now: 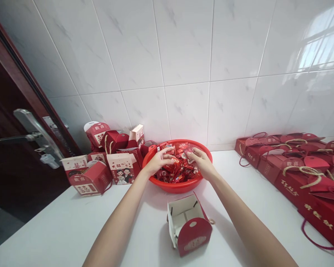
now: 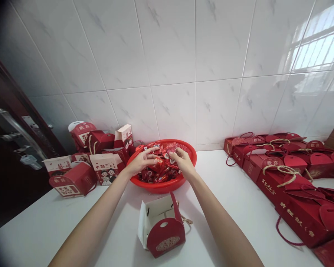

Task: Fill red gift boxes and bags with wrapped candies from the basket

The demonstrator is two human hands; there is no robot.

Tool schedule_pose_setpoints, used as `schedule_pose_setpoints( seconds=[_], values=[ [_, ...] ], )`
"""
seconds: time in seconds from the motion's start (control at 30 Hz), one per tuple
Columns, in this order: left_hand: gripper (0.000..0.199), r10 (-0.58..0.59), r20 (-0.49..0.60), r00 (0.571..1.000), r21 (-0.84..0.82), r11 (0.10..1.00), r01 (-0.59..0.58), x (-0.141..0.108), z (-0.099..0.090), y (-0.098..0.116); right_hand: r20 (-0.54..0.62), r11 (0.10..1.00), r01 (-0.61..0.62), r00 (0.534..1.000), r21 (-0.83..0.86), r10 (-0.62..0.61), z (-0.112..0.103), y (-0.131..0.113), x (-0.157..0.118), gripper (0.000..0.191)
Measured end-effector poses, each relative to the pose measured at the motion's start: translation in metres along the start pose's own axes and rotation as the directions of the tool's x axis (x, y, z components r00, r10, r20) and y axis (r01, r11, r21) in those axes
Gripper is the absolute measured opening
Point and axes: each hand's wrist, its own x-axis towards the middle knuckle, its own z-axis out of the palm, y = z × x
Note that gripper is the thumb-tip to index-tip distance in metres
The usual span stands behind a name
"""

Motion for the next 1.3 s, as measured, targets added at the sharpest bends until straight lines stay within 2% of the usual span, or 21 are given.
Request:
schedule_pose_setpoints(
  seconds=[0.23, 0.37, 0.6, 0.67, 0.73, 0.8, 0.83, 0.9, 1.0, 1.1, 1.17, 1.3],
  values=[
    [0.074, 0.088, -0.034, 0.996, 0.077, 0.993, -0.086, 0.002, 0.000, -0.001, 0.044, 1.000, -0.025, 0.999, 0.004, 0.024, -0.001, -0.001, 0.000, 0.035],
    [0.068, 0.082, 0.008, 0.997, 0.104, 0.991, -0.082, 0.000, 0.001, 0.001, 0.091, 1.000, -0.028, 0.995, 0.009, 0.027, -0.001, 0.000, -0.001, 0.034],
    [0.061, 0.091, 0.053, 0.994, 0.071, 0.993, -0.095, -0.001, 0.005, 0.004, 0.105, 0.998, -0.035, 0.994, -0.046, 0.040, -0.004, 0.002, 0.000, 0.038],
    [0.053, 0.115, 0.029, 0.993, 0.058, 0.992, -0.116, 0.000, 0.004, 0.005, 0.105, 0.998, -0.015, 0.994, -0.054, 0.021, -0.005, 0.002, 0.000, 0.040],
    [0.042, 0.110, -0.044, 0.993, 0.087, 0.991, -0.106, 0.001, -0.001, 0.005, 0.099, 0.998, 0.020, 0.995, -0.057, -0.015, -0.005, 0.002, 0.000, 0.039],
    [0.028, 0.061, -0.130, 0.990, 0.218, 0.975, -0.031, 0.000, -0.010, 0.007, 0.080, 0.997, 0.047, 0.996, -0.062, -0.042, -0.005, 0.002, 0.000, 0.037],
    [0.023, 0.028, -0.156, 0.987, 0.322, 0.946, 0.025, -0.001, -0.017, 0.008, 0.070, 0.997, 0.052, 0.996, -0.066, -0.047, -0.005, 0.002, 0.000, 0.037],
    [0.022, -0.056, -0.152, 0.987, 0.541, 0.831, 0.130, -0.005, -0.028, 0.010, 0.066, 0.997, 0.043, 0.997, -0.064, -0.039, -0.004, 0.002, 0.001, 0.036],
    [0.038, -0.177, -0.089, 0.980, 0.759, 0.626, 0.181, -0.010, -0.037, 0.013, 0.078, 0.998, 0.032, 0.997, -0.055, -0.028, -0.004, 0.003, 0.002, 0.034],
    [0.055, -0.221, -0.076, 0.972, 0.868, 0.465, 0.173, -0.009, -0.034, 0.015, 0.075, 0.999, 0.035, 0.997, -0.041, -0.032, -0.004, 0.004, 0.004, 0.033],
    [0.060, -0.233, -0.080, 0.969, 0.900, 0.400, 0.171, -0.005, -0.031, 0.015, 0.072, 0.999, 0.038, 0.997, -0.033, -0.035, -0.004, 0.005, 0.004, 0.033],
    [0.051, -0.266, -0.087, 0.960, 0.928, 0.330, 0.176, 0.000, -0.030, 0.018, 0.086, 0.999, 0.042, 0.996, -0.027, -0.039, -0.005, 0.007, 0.004, 0.034]
  ],
)
